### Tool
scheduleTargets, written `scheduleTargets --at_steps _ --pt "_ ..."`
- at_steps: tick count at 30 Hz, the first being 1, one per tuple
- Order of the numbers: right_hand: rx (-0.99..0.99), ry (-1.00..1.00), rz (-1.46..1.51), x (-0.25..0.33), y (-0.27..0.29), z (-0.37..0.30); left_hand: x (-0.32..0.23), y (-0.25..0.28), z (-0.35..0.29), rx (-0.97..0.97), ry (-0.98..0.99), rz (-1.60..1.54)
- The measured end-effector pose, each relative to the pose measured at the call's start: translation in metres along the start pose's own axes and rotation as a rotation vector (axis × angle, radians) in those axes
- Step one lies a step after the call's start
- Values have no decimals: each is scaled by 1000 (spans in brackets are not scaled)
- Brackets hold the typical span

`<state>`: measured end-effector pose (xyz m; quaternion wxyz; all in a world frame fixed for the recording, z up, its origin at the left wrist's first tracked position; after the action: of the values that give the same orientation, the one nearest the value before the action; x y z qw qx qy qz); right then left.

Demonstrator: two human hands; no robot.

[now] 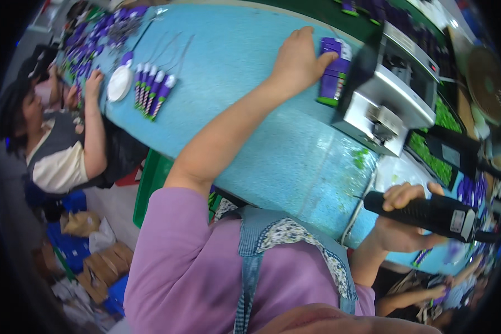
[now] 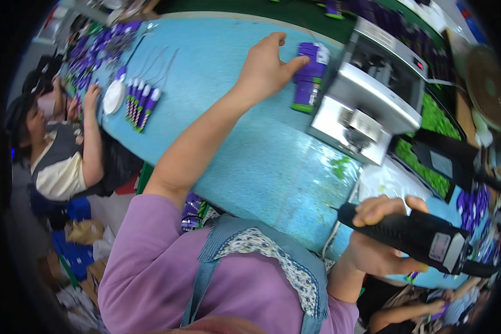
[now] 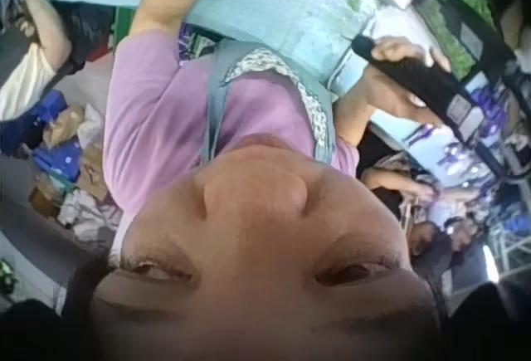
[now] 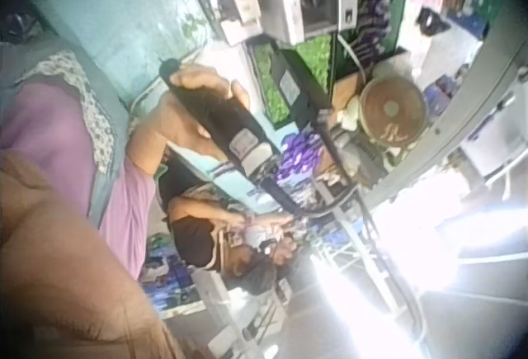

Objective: The person attaches green plastic pieces onto toy parts by hand and then fastens screws into the toy assemblies using an electric screwdriver.

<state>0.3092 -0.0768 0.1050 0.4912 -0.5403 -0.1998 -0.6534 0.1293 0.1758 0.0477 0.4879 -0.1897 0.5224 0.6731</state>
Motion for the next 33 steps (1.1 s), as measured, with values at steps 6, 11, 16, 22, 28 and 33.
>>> scheduleTargets --at_steps 6,11,16,22,28,33 --pt "2 -36 -10 -11 0 8 30 159 -58 -33 27 324" --pt "55 -77 8 -22 -28 11 97 267 -104 -99 323 696" --pt "78 -86 35 -27 -43 8 80 235 -116 -138 194 872" --pt "46 -116 28 -28 -35 4 66 195 -101 -7 346 355" --pt "57 -115 59 -28 -28 1 108 187 -95 19 581 -52" --pt "63 -135 57 -33 -20 -2 85 156 -117 124 661 -245"
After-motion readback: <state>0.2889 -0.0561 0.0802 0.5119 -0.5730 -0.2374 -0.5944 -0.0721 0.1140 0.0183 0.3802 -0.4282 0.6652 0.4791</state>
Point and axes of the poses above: each hand's wrist, its own z-axis towards the middle knuckle, its own y-axis out of the back of the hand, x = y × z, the point moved 10 cm from there along z, towards the middle knuckle, and after that the axes turned 13 degrees about -z, right-handed, at the moved point
